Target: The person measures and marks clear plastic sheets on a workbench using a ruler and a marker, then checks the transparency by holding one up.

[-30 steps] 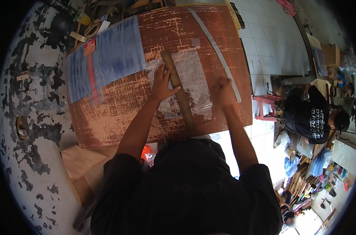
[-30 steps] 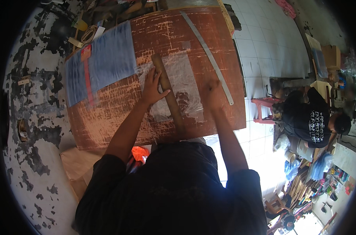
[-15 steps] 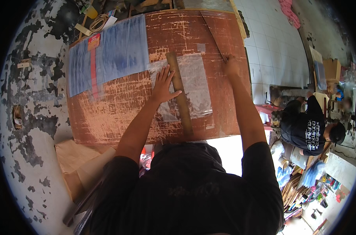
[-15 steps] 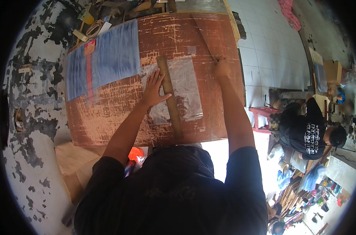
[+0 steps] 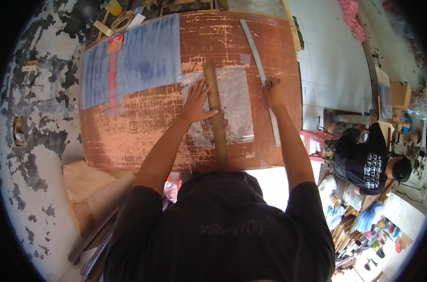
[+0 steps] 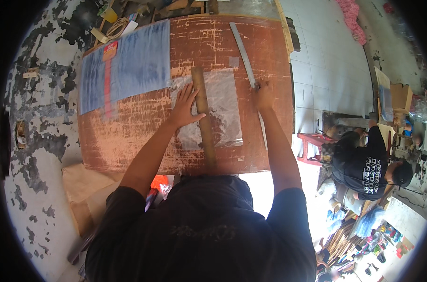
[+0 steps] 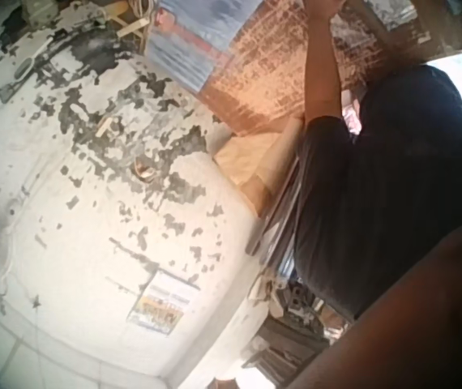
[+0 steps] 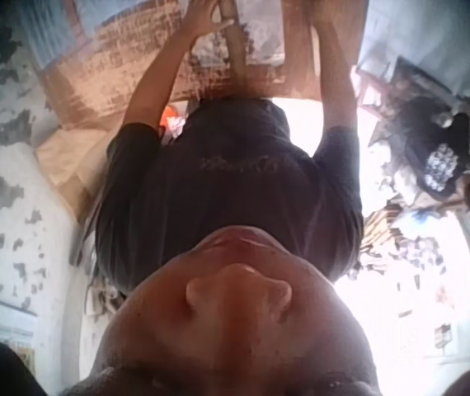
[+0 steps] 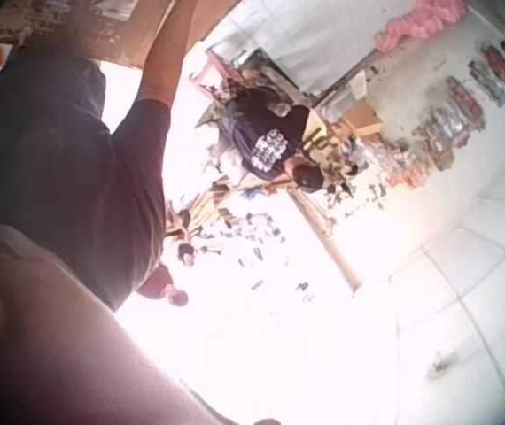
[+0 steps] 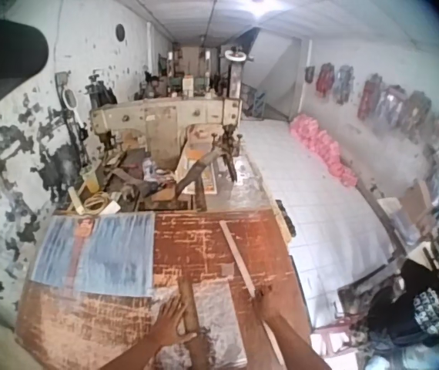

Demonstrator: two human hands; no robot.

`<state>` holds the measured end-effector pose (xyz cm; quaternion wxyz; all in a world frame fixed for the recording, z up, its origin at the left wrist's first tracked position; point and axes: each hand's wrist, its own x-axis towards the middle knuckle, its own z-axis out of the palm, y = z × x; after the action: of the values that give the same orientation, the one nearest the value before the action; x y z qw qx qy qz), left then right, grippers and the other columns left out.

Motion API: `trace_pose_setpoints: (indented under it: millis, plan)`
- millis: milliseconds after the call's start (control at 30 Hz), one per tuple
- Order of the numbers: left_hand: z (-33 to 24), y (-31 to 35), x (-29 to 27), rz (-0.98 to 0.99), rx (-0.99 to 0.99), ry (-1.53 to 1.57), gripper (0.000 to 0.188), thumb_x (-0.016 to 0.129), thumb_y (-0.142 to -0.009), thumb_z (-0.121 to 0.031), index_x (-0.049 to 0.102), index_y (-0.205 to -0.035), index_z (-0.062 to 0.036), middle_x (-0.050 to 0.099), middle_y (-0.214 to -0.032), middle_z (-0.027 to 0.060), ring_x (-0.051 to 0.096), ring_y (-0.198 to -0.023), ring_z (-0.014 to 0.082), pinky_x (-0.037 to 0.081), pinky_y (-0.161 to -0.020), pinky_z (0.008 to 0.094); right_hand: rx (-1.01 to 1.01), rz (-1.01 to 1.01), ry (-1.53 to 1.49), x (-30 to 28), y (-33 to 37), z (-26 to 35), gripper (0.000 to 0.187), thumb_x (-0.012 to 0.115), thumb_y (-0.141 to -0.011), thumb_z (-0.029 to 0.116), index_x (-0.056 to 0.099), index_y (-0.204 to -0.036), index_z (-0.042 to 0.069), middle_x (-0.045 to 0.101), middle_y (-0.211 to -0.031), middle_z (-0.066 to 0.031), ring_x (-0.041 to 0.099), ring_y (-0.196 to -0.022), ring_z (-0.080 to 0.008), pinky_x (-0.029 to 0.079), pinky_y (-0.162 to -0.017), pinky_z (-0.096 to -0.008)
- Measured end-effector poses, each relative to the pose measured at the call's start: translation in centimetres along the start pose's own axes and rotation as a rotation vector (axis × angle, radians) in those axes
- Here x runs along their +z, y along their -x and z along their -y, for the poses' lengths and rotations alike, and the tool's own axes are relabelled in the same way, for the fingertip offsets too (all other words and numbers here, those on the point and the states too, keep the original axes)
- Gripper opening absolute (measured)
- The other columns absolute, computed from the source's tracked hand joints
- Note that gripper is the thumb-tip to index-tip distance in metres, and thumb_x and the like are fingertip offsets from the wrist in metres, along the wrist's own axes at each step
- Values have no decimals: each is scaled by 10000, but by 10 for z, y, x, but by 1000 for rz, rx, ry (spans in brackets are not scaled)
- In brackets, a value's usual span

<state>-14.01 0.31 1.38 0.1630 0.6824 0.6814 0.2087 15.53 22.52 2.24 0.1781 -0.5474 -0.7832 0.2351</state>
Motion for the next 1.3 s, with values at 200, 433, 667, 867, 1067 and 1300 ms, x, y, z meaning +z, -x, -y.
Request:
trace_pose_setpoints:
  millis: [200, 433, 667, 867, 1067, 1300]
  plan:
    - [-1, -4, -3, 34, -4, -16, 1082, 764, -852, -641, 282, -1662, -110, 71, -1764, 170, 33, -1633, 372, 99, -1315, 578, 65, -74, -18, 20, -23, -18, 253, 818, -785, 191, 733, -990, 69, 745, -918, -178, 733, -856, -347, 568, -756, -466]
    - [-7, -15, -4, 96, 24, -37, 1145, 780, -835, -649, 208, -1693, -152, 20, -1775, 155, -8, -1633, 387, 85, -1302, 608, 152, 104, 84, 1, -38, -33, 271, 816, -762, 213, 731, -952, 40, 759, -902, -164, 741, -845, -327, 560, -740, -451]
    - [-1, -3, -6, 157, -60, -75, 1180, 778, -796, -692, 210, -1699, -187, -19, -1782, 112, -38, -1634, 368, 48, -1319, 575, -56, 279, -285, -97, -34, -45, 191, 725, -949, 213, 755, -1044, 51, 751, -842, -92, 681, -753, -171, 512, -700, -349]
    - [-9, -8, -11, 155, -62, -31, 1194, 816, -775, -652, 217, -1694, -181, 8, -1781, 116, -25, -1631, 391, 63, -1310, 602, -11, 467, 48, -145, -54, -50, 273, 715, -1000, 312, 743, -996, 40, 673, -759, -48, 614, -711, -158, 480, -678, -333]
    - [-25, -22, -22, 229, -117, -157, 1223, 849, -712, -613, 271, -1674, -127, 104, -1764, 144, 96, -1614, 423, 152, -1299, 620, -114, 388, 402, -147, -81, -57, 473, 715, -910, 551, 767, -962, 84, 724, -822, -133, 706, -822, -361, 521, -754, -479]
    - [-41, -35, -29, 308, -153, -251, 1257, 872, -661, -611, 241, -1692, -267, 146, -1736, 206, 156, -1574, 503, 245, -1209, 740, -130, 394, 444, -146, -101, -51, 453, 727, -889, 522, 756, -953, 75, 724, -849, -159, 709, -852, -379, 531, -757, -482]
